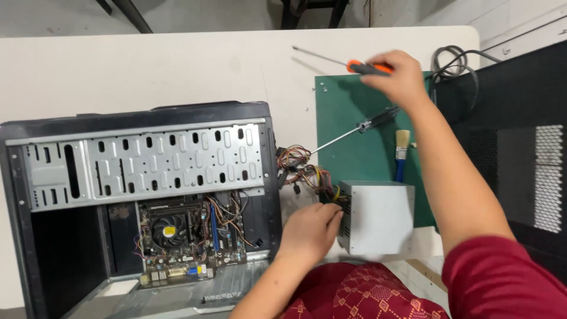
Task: Installing a power supply unit into a desktop computer case and securing it with screws using a screwdriver.
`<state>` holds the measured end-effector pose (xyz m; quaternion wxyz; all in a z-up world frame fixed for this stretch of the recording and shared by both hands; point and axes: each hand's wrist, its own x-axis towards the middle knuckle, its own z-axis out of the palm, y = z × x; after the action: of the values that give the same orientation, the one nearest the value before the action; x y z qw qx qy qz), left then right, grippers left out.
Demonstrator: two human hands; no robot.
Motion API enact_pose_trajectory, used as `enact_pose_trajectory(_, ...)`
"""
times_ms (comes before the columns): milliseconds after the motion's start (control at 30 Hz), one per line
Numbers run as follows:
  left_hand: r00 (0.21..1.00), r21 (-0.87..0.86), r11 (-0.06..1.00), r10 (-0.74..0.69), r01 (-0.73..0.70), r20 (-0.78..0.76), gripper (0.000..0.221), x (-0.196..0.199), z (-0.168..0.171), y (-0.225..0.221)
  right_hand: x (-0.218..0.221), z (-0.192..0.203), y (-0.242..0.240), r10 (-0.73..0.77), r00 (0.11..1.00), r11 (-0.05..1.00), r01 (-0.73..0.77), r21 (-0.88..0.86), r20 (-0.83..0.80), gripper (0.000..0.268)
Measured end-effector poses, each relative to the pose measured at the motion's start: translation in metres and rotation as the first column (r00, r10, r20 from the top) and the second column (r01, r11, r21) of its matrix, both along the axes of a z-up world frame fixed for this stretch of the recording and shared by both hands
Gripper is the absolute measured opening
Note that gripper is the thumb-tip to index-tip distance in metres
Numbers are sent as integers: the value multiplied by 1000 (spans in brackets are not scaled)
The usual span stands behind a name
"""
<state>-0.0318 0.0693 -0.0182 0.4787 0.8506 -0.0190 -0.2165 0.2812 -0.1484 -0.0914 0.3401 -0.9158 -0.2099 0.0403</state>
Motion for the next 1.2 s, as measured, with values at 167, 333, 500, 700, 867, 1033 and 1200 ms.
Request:
enact_pose_trajectory(167,965,-12,994,105,-105,240,22,-6,-4,1,-133,122,-49,-107,992,959,87,268,61,33)
enact_pose_trajectory(333,998,91,995,37,-42,59,40,-2,0,-3,-214,158,-57,-246,969,817,227,529,-36,29)
enact_pose_trajectory(500,972,243,966,28,-87,235,31,-9,-24,-4,-239,148,-61,-261,965,785,220,579,-12,25)
enact_pose_trajectory(700,956,336,940,-40,-63,290,29,-12,-35,-2,-242,112,-83,-219,974,751,132,647,55,26)
enact_pose_trajectory(867,948,361,931,-61,-60,314,27,-11,-42,-1,-240,92,-93,-230,973,714,156,682,17,25)
enact_pose_trajectory(1033,945,372,926,-56,-72,321,26,-12,-42,-2,-239,83,-101,-256,967,692,194,696,-15,24)
enact_pose_trajectory(1200,951,384,921,-54,-70,303,27,-11,-45,-3,-241,80,-105,-306,950,644,252,722,-59,25)
